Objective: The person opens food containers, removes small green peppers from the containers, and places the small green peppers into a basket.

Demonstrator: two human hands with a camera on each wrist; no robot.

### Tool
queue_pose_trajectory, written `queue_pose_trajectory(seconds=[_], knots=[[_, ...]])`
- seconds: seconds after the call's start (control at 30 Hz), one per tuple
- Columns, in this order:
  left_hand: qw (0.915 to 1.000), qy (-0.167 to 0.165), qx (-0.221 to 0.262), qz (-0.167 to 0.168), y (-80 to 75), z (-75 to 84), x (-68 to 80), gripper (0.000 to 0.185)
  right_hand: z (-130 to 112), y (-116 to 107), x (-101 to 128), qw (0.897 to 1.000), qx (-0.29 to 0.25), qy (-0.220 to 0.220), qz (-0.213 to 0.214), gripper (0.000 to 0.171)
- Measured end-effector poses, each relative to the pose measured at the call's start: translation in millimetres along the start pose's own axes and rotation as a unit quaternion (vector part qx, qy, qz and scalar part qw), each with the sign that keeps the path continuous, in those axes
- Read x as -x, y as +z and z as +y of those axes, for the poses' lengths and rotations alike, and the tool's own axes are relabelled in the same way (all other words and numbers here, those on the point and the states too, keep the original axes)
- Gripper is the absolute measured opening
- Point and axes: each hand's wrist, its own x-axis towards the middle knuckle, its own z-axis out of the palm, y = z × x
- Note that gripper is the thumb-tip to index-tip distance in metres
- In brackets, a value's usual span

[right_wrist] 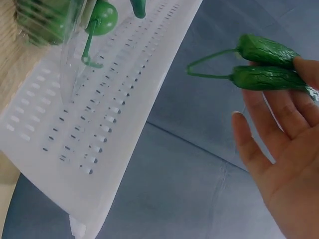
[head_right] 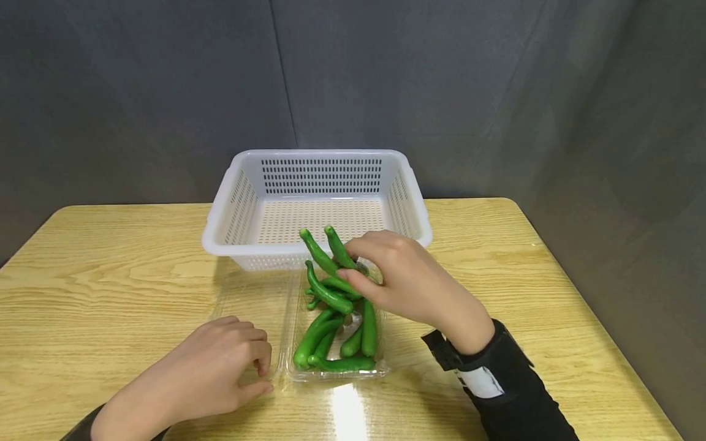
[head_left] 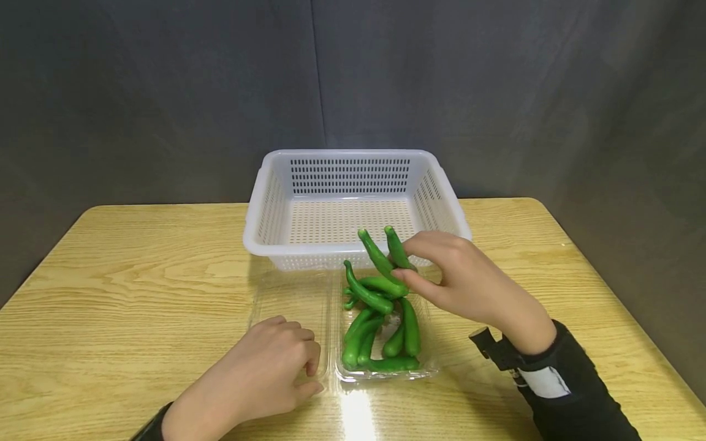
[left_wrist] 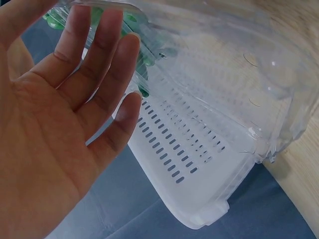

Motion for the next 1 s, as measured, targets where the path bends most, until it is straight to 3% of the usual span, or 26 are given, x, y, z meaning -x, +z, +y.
queue_pose_trajectory(seconds=[0.2,0.4,1.0], knots=[[1.0000,-0.001,0.003,-0.002,0.2,0.0,0.1,0.022,9.1,0.7,-2.0,0.997,-0.003,-0.053,0.054,0.008],[1.0000,0.000,0.007,-0.005,0.4,0.1,-0.3,0.022,14.7,-1.8,-1.5,0.996,0.015,-0.036,0.077,0.007],[1.0000,0.000,0.006,-0.004,0.4,0.4,-0.1,0.022,27.3,1.6,0.4,0.977,0.184,-0.011,0.107,0.020]])
